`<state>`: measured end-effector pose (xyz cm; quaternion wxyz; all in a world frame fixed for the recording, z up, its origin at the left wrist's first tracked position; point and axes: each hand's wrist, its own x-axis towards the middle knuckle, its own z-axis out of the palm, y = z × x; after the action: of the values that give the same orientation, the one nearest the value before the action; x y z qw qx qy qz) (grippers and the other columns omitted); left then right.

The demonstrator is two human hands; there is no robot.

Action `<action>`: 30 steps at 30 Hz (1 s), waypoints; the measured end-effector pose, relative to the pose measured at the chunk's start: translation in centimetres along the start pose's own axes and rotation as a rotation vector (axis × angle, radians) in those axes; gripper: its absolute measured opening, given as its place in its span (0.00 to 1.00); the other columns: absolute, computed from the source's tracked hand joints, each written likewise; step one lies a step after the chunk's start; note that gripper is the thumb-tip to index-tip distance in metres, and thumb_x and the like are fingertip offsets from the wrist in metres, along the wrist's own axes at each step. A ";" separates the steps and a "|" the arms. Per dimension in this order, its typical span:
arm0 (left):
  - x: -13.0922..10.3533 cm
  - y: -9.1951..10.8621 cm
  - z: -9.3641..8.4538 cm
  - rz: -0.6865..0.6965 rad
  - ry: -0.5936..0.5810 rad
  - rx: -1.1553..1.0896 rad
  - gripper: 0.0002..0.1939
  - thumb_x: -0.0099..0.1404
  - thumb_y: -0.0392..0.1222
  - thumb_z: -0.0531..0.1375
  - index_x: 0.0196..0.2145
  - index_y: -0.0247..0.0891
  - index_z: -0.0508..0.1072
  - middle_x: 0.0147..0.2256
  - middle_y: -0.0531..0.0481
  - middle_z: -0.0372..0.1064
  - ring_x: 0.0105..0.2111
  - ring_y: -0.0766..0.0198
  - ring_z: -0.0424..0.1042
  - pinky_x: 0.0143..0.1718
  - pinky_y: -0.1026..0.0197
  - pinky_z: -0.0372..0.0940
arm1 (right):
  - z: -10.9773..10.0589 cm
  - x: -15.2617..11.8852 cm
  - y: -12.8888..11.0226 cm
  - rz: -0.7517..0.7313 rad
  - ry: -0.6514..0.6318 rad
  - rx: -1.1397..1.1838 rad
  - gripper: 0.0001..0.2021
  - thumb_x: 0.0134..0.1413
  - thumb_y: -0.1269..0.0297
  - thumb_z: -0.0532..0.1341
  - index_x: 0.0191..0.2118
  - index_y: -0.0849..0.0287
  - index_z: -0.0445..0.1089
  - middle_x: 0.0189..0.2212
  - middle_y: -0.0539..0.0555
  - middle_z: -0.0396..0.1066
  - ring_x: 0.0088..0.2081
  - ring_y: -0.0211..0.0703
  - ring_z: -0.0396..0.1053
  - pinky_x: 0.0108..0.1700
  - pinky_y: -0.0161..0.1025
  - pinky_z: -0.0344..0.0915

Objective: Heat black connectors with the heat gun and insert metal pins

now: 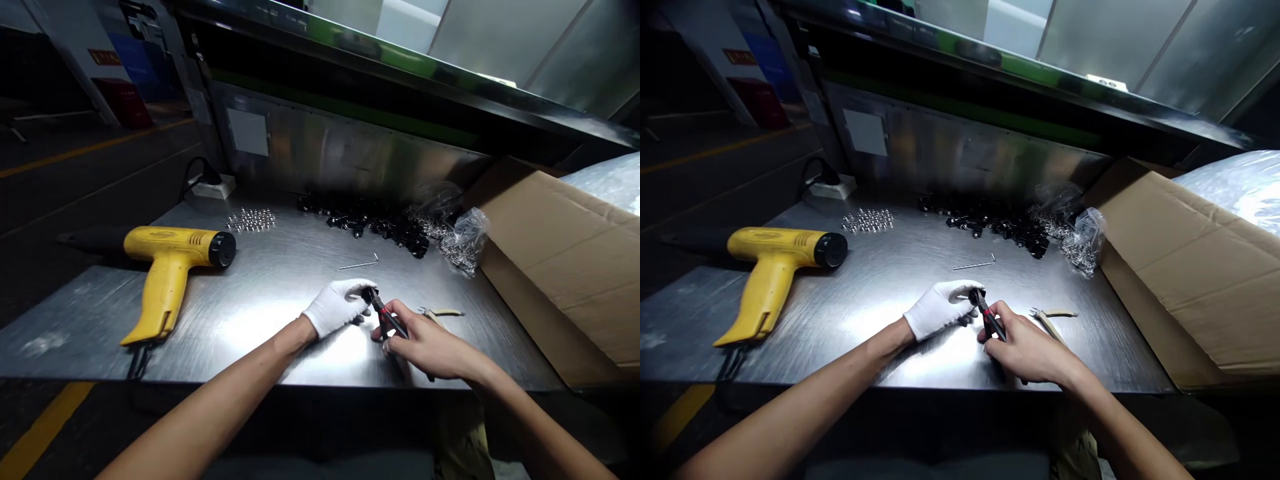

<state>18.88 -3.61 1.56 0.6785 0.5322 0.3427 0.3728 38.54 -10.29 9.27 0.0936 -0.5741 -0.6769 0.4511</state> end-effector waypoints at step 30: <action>-1.1 3.0 -1.0 -0.172 0.001 -0.236 0.27 0.53 0.40 0.74 0.51 0.41 0.77 0.50 0.41 0.76 0.34 0.65 0.77 0.33 0.63 0.70 | 0.3 -0.6 0.5 -0.035 -0.034 0.333 0.14 0.56 0.55 0.64 0.41 0.57 0.78 0.35 0.52 0.75 0.39 0.45 0.69 0.41 0.40 0.64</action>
<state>17.00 -3.65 4.38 0.7656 0.4171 0.3410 0.3515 38.90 -11.01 8.99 0.1839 -0.5311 -0.6042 0.5648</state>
